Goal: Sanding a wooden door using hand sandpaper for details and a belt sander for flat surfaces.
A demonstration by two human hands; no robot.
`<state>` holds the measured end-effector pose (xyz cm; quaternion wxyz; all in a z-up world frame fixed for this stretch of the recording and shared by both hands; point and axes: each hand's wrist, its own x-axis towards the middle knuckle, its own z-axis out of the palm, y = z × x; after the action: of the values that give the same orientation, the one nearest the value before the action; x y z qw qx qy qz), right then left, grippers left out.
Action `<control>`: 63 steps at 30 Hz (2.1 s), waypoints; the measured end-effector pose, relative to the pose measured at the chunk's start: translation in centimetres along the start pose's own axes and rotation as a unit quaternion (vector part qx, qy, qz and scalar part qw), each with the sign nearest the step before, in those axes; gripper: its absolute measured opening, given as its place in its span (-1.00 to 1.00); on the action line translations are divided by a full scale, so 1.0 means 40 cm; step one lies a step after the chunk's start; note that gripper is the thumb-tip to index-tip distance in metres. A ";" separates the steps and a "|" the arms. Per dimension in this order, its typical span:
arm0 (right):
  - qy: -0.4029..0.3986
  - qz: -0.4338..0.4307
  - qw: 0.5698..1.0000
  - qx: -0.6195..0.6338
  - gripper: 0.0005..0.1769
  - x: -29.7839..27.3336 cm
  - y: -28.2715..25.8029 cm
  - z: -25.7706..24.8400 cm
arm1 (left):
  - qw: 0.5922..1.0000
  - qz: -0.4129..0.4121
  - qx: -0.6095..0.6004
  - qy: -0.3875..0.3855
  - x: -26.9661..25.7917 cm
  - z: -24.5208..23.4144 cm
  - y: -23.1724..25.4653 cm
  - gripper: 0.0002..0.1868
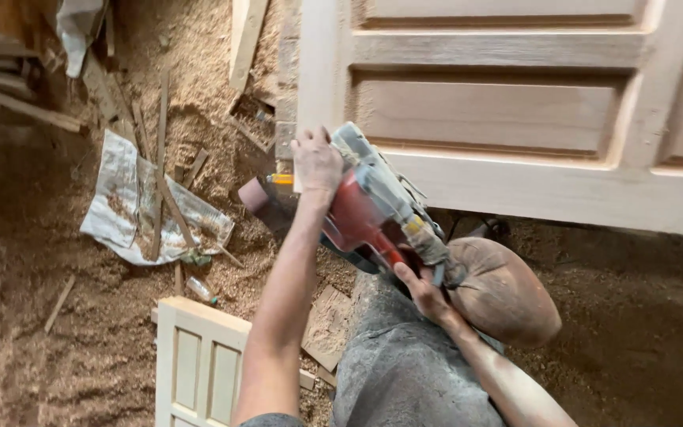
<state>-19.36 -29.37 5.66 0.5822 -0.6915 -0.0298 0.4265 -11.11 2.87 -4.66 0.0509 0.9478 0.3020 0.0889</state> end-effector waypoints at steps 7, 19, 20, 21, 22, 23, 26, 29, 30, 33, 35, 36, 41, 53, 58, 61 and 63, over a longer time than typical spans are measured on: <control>0.097 -0.012 0.995 0.028 -0.40 -0.135 0.060 -0.288 | 0.993 0.077 -0.084 0.027 -0.051 0.024 0.485 -0.68; 0.332 0.114 0.900 0.258 -0.27 -0.297 0.253 -0.699 | 0.932 0.317 -0.121 -0.125 -0.148 0.107 1.389 -0.67; 0.374 0.112 0.880 0.270 -0.31 -0.297 0.282 -0.725 | 0.920 0.333 -0.116 -0.171 -0.155 0.128 1.454 -0.64; 0.382 0.112 0.875 0.276 -0.31 -0.314 0.265 -0.775 | 0.916 0.343 -0.117 -0.175 -0.172 0.095 1.535 -0.64; 0.367 0.045 0.887 0.277 -0.36 -0.330 0.246 -0.820 | 0.908 0.350 -0.129 -0.190 -0.188 0.061 1.610 -0.76; 0.348 -0.019 0.896 0.276 -0.40 -0.353 0.229 -0.858 | 0.901 0.353 -0.141 -0.208 -0.211 0.027 1.673 -0.82; 0.340 -0.089 0.903 0.247 -0.39 -0.355 0.194 -0.970 | 0.886 0.397 -0.113 -0.212 -0.214 0.087 1.817 -0.63; 0.349 -0.112 0.884 0.291 -0.48 -0.334 0.208 -0.997 | 0.882 0.390 -0.112 -0.241 -0.192 0.109 1.866 -0.68; 0.355 -0.113 0.881 0.291 -0.48 -0.328 0.201 -0.991 | 0.879 0.395 -0.115 -0.241 -0.185 0.089 1.860 -0.68; 0.354 -0.152 0.888 0.250 -0.48 -0.312 0.156 -0.956 | 0.877 0.390 -0.108 -0.260 -0.150 0.073 1.791 -0.68; 0.371 0.017 0.887 0.276 -0.19 -0.305 0.095 -0.905 | 0.887 0.383 -0.103 -0.235 -0.116 0.116 1.695 -0.75; 0.365 0.015 0.890 0.272 -0.19 -0.316 0.031 -0.906 | 0.891 0.377 -0.103 -0.231 -0.107 0.091 1.655 -0.75; 0.257 0.047 0.951 0.163 -0.05 -0.316 -0.036 -0.839 | 0.921 0.291 -0.078 -0.247 -0.068 -0.008 1.401 -0.74; 0.122 0.056 0.991 -0.031 -0.02 -0.179 0.099 -0.650 | 0.913 0.080 -0.282 -0.284 -0.001 -0.078 0.862 -0.49; 0.159 0.073 0.983 -0.047 -0.23 -0.112 0.082 -0.679 | 0.940 0.106 -0.233 -0.225 0.015 -0.113 0.815 -0.52; 0.173 0.062 0.980 -0.073 -0.35 -0.065 0.170 -0.744 | 0.952 0.084 -0.223 -0.191 0.046 -0.062 0.835 -0.49; 0.162 0.048 0.983 -0.069 -0.39 -0.046 0.227 -0.802 | 0.962 0.049 -0.213 -0.162 0.061 0.037 0.858 -0.47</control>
<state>-4.63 -58.28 -2.20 0.5090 -0.7906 0.0685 0.3335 10.49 -23.63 -0.62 0.2951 0.9306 0.2167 -0.0009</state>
